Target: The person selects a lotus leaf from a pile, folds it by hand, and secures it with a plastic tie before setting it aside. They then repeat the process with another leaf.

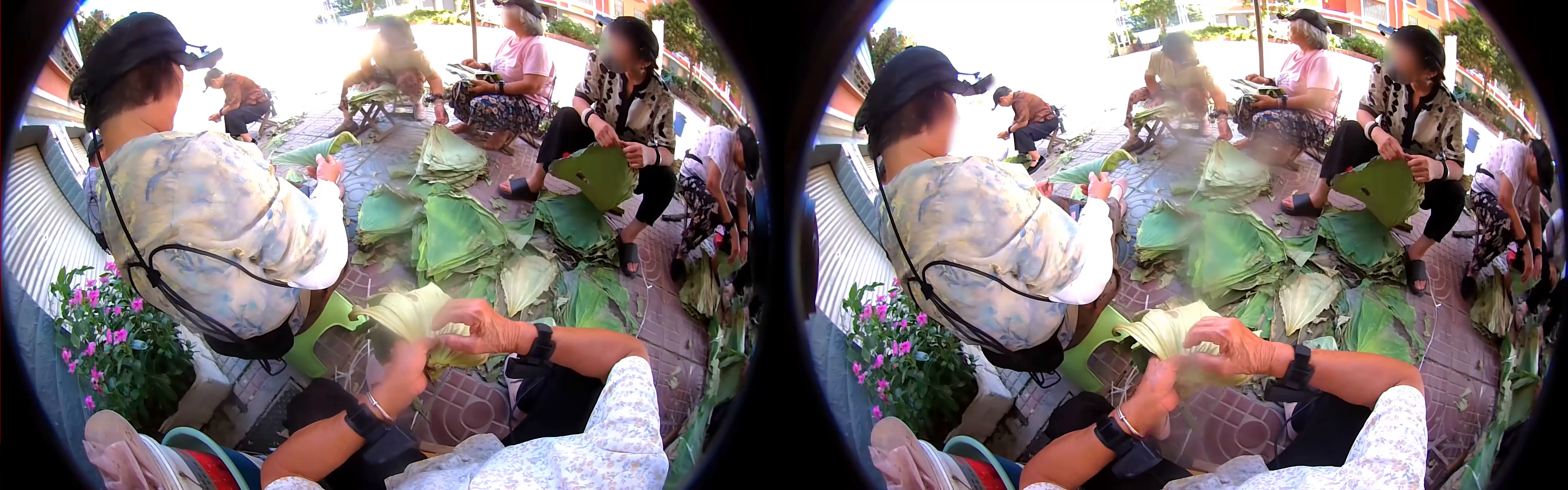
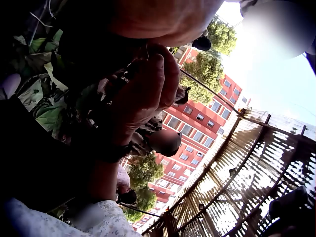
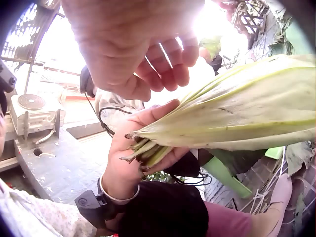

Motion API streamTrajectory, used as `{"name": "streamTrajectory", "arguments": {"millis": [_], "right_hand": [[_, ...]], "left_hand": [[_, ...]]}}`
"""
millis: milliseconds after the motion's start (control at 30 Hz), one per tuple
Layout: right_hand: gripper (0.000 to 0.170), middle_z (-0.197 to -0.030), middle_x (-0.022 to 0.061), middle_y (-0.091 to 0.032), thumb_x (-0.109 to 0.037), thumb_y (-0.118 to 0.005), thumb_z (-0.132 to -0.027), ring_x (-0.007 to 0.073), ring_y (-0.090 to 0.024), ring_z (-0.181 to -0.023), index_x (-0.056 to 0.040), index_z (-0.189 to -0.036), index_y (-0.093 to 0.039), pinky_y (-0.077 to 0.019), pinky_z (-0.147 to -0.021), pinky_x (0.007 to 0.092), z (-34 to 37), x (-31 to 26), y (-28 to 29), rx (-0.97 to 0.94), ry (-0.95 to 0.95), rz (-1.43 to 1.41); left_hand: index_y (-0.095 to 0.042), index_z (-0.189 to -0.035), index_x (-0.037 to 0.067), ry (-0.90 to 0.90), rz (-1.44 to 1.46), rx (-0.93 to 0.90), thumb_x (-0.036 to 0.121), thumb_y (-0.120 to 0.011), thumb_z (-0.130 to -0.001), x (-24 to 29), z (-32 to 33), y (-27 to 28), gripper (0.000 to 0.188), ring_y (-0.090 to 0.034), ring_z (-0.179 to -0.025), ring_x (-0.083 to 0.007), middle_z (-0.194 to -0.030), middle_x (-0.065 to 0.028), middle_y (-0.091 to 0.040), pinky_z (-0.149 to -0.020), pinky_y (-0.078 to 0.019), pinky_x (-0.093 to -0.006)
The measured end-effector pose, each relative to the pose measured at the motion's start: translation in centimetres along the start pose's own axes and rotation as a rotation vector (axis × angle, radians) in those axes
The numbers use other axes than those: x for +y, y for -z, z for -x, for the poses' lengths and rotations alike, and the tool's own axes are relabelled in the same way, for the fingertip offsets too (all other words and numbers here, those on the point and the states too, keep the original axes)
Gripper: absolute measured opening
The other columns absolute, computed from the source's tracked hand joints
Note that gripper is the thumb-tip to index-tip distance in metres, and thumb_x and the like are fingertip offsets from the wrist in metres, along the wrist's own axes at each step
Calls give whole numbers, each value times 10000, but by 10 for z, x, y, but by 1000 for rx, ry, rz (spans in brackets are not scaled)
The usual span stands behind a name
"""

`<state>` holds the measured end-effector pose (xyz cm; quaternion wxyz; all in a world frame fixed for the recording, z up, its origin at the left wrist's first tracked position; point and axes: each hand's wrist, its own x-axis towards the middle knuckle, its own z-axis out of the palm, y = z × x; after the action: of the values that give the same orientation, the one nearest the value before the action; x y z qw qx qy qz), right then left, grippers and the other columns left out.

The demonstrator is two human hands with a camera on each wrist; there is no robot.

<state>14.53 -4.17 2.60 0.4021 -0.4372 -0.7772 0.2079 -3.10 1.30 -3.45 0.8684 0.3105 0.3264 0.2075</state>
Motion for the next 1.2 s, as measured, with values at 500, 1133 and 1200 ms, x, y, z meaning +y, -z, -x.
{"name": "streamTrajectory", "arguments": {"millis": [500, 1133, 1200], "right_hand": [[227, -921, 132, -625, -193, -646, -796, 282, -609, -844, -15, -932, -611, -482, -758, 357, 4, 34, -16, 7, -155, -98], [368, -843, 179, -660, -279, -638, -694, 284, -644, -795, -14, -948, -657, -502, -741, 356, 47, 220, -27, 103, -805, 146], [381, -860, 184, -660, -292, -641, -688, 298, -639, -815, -13, -947, -655, -496, -759, 362, 51, 235, -29, 103, -825, 158]], "left_hand": [[-570, -1093, -19, 14, 30, 146, -18, -560, -817, 6, 16, -14, 276, -631, -887, -205, -992, -103, -625, -751, -524, -345], [-494, -1211, -37, 38, 40, 136, 15, -554, -848, 9, 34, -8, 372, -606, -1002, -236, -1145, -129, -592, -851, -502, -366], [-481, -1229, -32, 37, 42, 123, 14, -549, -850, 11, 33, -9, 388, -601, -1013, -234, -1159, -127, -585, -858, -498, -364]]}}
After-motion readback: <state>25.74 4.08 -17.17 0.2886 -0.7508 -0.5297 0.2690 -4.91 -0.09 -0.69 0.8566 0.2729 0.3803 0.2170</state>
